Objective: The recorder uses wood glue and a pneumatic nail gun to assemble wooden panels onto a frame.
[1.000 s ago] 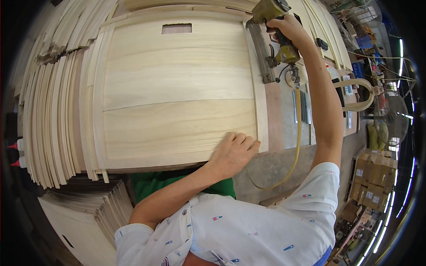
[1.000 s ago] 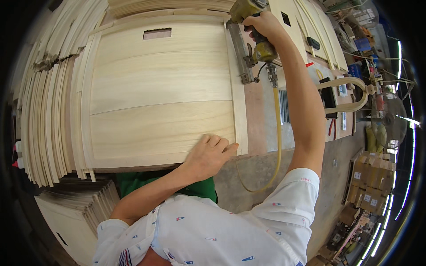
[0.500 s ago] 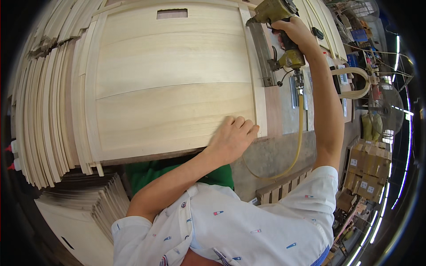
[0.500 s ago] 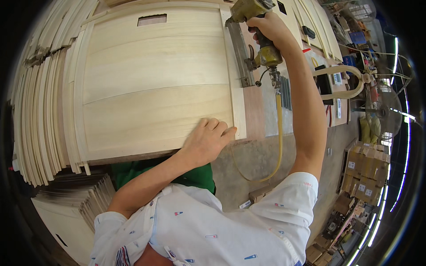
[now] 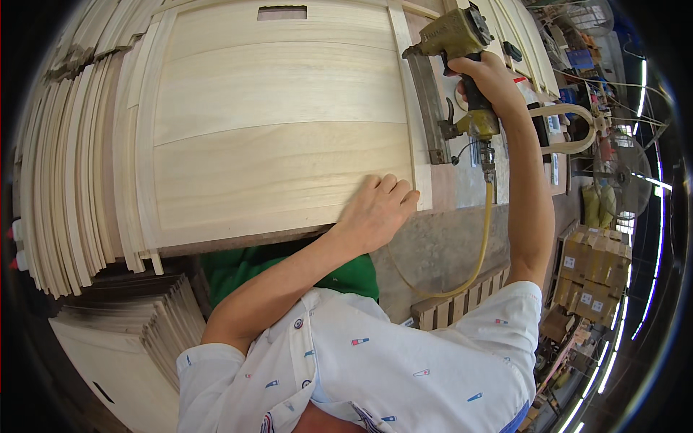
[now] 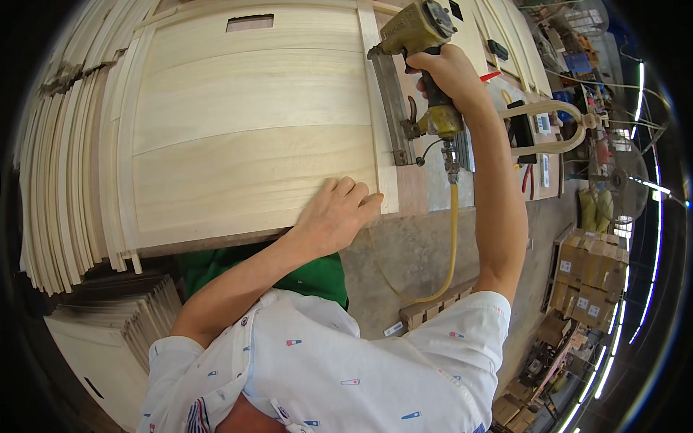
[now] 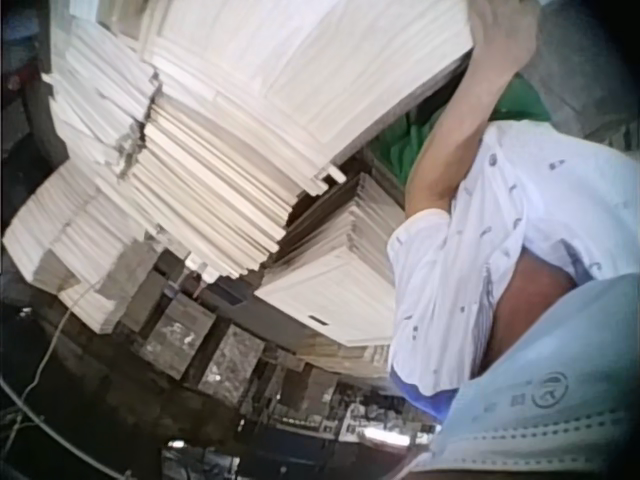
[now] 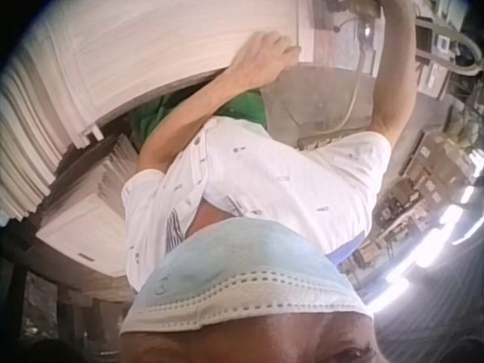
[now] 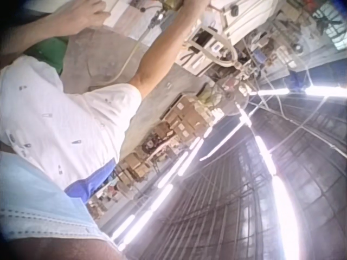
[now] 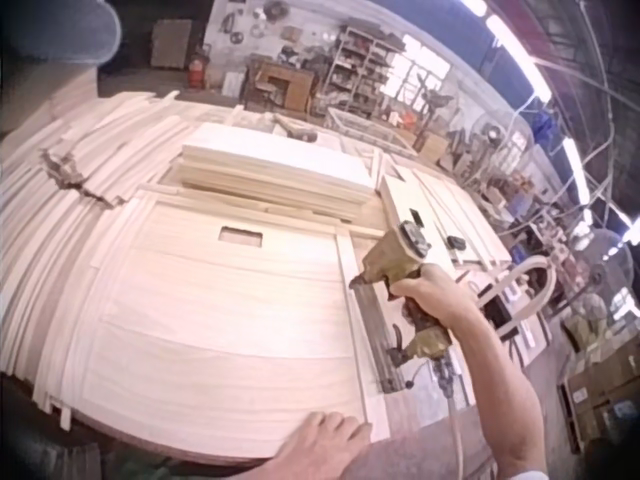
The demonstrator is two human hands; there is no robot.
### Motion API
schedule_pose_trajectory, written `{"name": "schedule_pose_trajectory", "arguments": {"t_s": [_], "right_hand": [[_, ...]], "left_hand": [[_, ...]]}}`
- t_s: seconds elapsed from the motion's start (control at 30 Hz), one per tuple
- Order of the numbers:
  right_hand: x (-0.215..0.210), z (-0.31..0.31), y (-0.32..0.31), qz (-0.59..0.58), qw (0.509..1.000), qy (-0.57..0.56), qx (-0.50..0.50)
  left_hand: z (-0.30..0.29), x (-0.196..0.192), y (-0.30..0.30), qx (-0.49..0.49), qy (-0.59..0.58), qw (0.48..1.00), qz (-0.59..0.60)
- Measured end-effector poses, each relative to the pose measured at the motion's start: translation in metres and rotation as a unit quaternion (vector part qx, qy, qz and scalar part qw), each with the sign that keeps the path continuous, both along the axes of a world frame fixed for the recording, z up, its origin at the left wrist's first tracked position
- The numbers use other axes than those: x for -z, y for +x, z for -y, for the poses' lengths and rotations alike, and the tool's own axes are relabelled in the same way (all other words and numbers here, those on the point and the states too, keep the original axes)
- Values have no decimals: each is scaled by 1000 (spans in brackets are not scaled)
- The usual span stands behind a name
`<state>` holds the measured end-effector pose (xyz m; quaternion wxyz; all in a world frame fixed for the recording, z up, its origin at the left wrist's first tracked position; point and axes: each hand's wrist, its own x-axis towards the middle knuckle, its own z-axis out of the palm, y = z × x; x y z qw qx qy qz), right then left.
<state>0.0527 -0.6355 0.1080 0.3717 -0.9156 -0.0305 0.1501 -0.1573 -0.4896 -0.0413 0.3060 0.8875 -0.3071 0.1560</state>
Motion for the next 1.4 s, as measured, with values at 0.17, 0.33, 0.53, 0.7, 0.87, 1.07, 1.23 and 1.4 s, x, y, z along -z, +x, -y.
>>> {"name": "schedule_pose_trajectory", "arguments": {"t_s": [0.17,0.33,0.53,0.7,0.87,1.07,1.23,1.4], "right_hand": [[2,-4,-12,71,998,2,0],[-4,9,-39,6,999,-30,22],[3,15,-60,34,998,23,42],[-4,19,-95,-15,999,-10,44],[2,23,-110,8,997,-16,70],[-2,26,-143,-27,993,-12,110],[-4,29,-157,-30,992,-46,111],[-8,35,-194,-31,990,23,139]], "left_hand": [[-2,0,1,5,1,1000,-8],[-2,3,1,5,-15,1000,-8],[-1,0,1,8,-4,1000,-8],[-1,5,0,2,-18,1000,8],[1,6,1,2,-14,1000,14],[1,6,1,12,-15,1000,-9],[1,6,1,13,-19,1000,-4],[0,9,1,18,-15,1000,0]]}}
